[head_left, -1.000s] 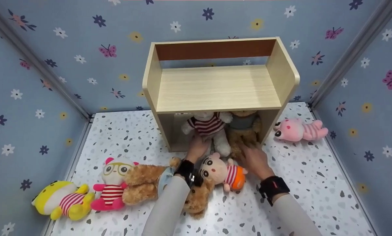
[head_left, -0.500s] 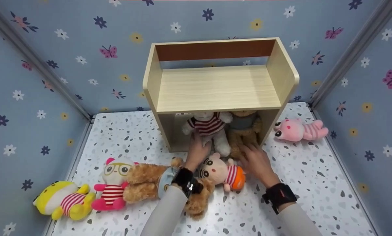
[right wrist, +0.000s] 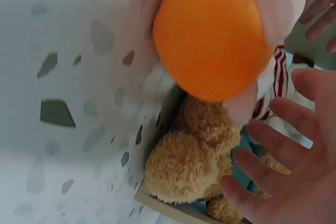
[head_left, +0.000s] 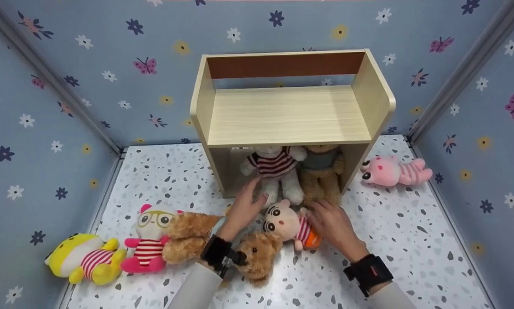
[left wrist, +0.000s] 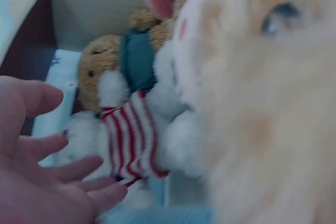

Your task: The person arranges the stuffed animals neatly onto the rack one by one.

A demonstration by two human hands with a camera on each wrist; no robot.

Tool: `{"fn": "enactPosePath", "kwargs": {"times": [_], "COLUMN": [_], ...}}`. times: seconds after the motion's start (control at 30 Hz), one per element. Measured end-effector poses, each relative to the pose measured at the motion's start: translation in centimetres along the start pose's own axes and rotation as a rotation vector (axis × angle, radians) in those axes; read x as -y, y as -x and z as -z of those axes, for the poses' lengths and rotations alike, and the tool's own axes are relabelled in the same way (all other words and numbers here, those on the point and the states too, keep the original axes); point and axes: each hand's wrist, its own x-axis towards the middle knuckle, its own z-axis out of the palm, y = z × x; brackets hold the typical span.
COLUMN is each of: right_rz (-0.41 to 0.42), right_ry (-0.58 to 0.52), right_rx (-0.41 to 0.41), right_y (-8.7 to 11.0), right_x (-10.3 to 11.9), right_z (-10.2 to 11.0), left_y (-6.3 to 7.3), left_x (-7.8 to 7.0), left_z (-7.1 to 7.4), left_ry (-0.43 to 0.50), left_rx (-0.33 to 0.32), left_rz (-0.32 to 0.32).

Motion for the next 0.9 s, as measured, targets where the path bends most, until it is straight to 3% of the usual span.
{"fn": "enactPosePath", "kwargs": {"times": [0.13,0.27,0.43,0.6,0.7,0.9], "right_rz": [0.049,0.064,0.039,0.020,0.004,-0.026], "right_ry": [-0.009,-0.013,-0.034,-0.062,-0.080,-0.098], "right_rx": [-0.042,-0.049,-0.040,-0.039,-0.032,-0.017], "right_y": [0.3,0.5,0.8,1.0,1.0,1.0], "right_x": [0.3,0.2,-0.1,-0.2,-0.3,-0.3], "right_z": [-0.5,-0.9,-1.1,-1.3,-1.3,-1.2], "left_y": [0.6,1.2,2.4,3.3,3.5,3.5], "left_x": [-0.1,1.0,3.1,5.5,6.5,7.6], "left_z": [2.1,4.5,6.6,7.2,7.2,7.5], "left_ry": [-0.033,-0.057,-0.094,-0.143,-0.173,-0.267], "left_rx": [0.013,0.037,0.173,0.301,0.324,0.343], "left_rz": [-0.019,-0.017,0.012,0.092,0.143,0.169]}}
